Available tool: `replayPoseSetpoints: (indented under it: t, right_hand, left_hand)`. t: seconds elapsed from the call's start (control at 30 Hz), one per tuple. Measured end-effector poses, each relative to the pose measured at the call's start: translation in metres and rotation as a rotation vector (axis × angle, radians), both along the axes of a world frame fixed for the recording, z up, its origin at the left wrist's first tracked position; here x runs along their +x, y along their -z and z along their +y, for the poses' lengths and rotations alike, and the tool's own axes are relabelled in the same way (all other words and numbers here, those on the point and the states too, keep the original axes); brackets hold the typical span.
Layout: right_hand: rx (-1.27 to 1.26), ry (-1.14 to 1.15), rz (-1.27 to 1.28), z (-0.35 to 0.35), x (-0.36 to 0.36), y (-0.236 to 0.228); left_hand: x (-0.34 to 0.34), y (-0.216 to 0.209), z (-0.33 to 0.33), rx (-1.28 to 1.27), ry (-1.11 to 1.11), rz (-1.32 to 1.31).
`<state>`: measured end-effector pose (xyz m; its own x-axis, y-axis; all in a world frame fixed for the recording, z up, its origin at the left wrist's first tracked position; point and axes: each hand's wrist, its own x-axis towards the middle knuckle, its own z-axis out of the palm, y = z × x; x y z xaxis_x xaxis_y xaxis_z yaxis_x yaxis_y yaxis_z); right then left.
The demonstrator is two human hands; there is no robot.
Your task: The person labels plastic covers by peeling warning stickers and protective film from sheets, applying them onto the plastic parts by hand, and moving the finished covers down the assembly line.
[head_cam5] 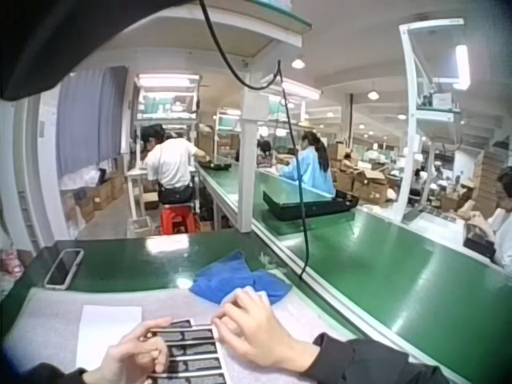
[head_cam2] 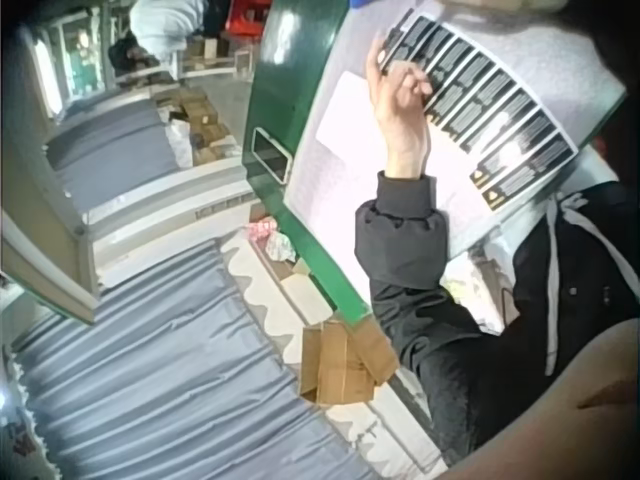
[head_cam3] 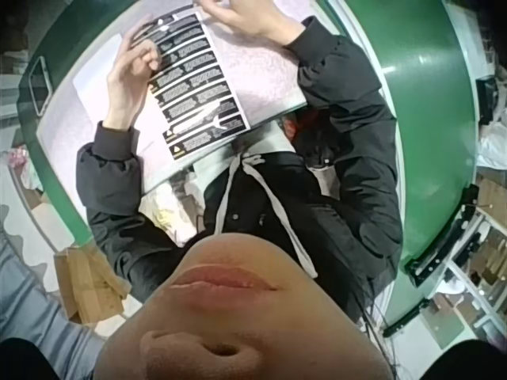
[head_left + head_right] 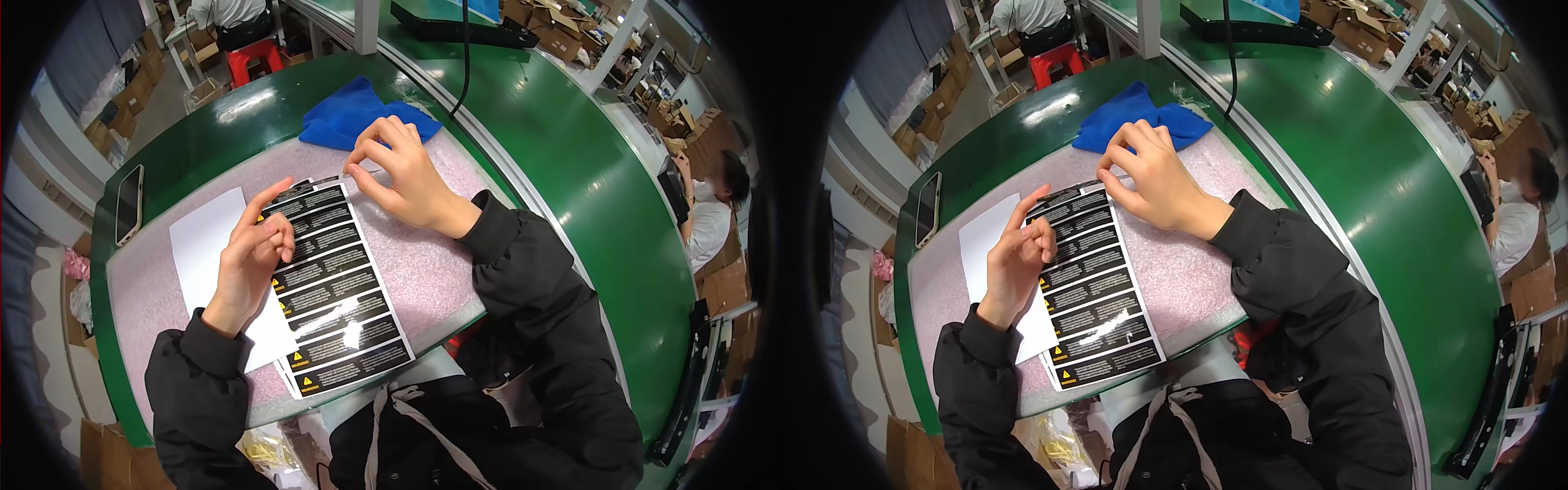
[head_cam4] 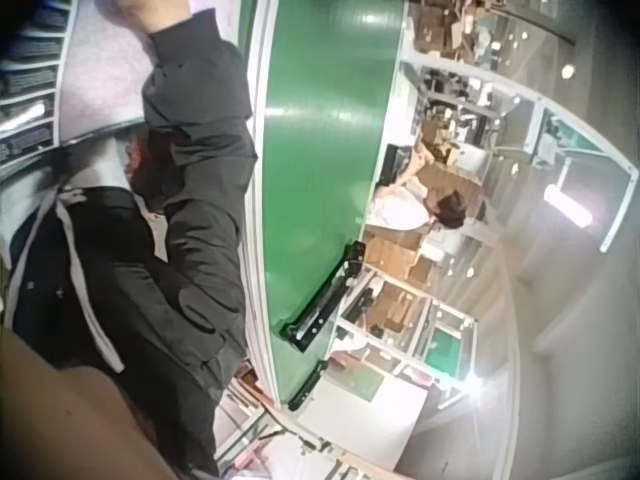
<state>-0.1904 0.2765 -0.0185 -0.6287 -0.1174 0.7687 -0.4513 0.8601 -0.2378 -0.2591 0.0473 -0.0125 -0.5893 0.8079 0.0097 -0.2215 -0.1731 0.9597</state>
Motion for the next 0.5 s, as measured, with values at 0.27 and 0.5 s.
replayPoseSetpoints:
  t: [0.27,0.5]
  right_hand:
    - [0.0,0.009,0.014,-0.0008,0.0006,-0.0007]
    - [-0.001,0.014,0.021,-0.001,0.0013,-0.001]
  left_hand:
    - [0.0003,-0.0006,-0.0005,-0.01,0.003,-0.006]
    - [0.0008,0.0006,-0.0004,0.009,0.004,-0.012]
